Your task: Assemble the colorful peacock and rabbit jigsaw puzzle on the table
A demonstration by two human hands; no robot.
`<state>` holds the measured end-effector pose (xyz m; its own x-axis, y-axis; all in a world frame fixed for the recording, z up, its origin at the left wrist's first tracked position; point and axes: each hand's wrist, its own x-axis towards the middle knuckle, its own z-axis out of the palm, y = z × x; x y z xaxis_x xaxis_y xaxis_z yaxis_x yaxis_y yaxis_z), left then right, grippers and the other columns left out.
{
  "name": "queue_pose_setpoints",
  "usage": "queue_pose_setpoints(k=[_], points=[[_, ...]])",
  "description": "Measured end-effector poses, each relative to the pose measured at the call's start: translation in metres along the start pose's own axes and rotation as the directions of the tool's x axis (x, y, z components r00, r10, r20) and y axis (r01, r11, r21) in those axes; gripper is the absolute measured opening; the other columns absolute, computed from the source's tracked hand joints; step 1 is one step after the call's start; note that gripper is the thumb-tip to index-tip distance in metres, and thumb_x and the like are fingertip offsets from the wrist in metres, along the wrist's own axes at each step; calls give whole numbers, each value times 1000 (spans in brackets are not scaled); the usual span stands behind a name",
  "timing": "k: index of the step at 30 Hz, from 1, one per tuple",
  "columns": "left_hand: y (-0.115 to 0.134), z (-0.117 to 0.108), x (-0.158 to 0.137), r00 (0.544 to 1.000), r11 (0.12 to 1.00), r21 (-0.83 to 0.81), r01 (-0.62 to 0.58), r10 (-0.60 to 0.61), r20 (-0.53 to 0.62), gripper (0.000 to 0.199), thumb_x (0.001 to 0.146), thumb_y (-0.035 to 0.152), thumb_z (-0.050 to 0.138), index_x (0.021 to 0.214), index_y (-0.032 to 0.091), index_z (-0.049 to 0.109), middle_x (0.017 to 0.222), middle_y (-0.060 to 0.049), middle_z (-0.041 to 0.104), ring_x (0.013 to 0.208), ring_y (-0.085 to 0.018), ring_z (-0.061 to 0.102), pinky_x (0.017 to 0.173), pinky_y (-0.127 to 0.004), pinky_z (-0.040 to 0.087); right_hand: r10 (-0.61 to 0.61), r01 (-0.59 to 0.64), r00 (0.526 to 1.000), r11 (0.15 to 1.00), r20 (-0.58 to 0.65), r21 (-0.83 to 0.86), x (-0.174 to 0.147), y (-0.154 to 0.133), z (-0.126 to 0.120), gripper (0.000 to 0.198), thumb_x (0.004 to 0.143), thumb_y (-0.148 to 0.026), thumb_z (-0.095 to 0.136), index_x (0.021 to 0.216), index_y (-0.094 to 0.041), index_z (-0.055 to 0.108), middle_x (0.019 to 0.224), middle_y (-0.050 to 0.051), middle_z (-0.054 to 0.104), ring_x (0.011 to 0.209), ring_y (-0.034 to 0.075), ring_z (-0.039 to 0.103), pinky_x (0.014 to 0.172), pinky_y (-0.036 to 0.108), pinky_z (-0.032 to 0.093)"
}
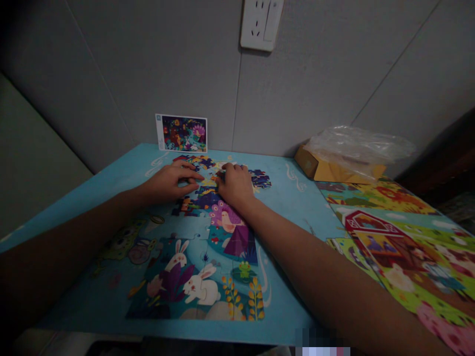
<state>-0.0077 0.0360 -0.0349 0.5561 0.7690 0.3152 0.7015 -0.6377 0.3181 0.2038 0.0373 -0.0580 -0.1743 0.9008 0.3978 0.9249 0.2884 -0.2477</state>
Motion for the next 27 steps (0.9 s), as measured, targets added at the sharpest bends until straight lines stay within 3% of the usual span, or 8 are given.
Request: queue_pose_setpoints(k=[5,8,12,18,27], points=[[-1,1,1,1000,1000,-11,-12,11,-13,41,85,35,57,120,18,72,107,-9,73,119,-29,53,104,-44,44,-10,25,995,989,-99,146,-1,1,0,38,84,-22,64,121,-14,60,113,16,65,103,29,59,93,41,45],[0,-1,0,1000,999,-46,-1,-1,-25,61,83,33,62,141,14,56,103,-7,74,116,-29,52,105,-43,41,-103,137,986,946,-129,292,-1,-2,-2,36,83,-14,58,119,-16,59,105,11,65,95,24,61,86,35,47],[4,-4,0,1000,997,-76,-12,12,-2,77,81,31,66,153,18,39,104,-5,73,119,-29,52,106,-43,38,-123,173,982,888,-142,426,-4,-7,-7,35,87,-21,58,121,-19,56,98,7,67,86,20,62,78,31,47],[5,-6,2,996,994,-86,-64,58,-67,52,86,36,64,134,16,59,93,-6,73,113,-28,56,102,-41,41,-144,186,982,841,-121,509,-8,-9,-11,34,92,-31,57,123,-18,54,77,-1,62,67,16,57,66,27,42],[3,-4,0,982,994,-79,-71,56,-178,29,88,39,61,104,17,73,91,-7,69,102,-25,59,92,-38,47,-213,244,969,750,-125,614,-8,-7,-7,29,94,-28,52,121,-18,53,77,-1,61,70,15,59,67,26,42]])
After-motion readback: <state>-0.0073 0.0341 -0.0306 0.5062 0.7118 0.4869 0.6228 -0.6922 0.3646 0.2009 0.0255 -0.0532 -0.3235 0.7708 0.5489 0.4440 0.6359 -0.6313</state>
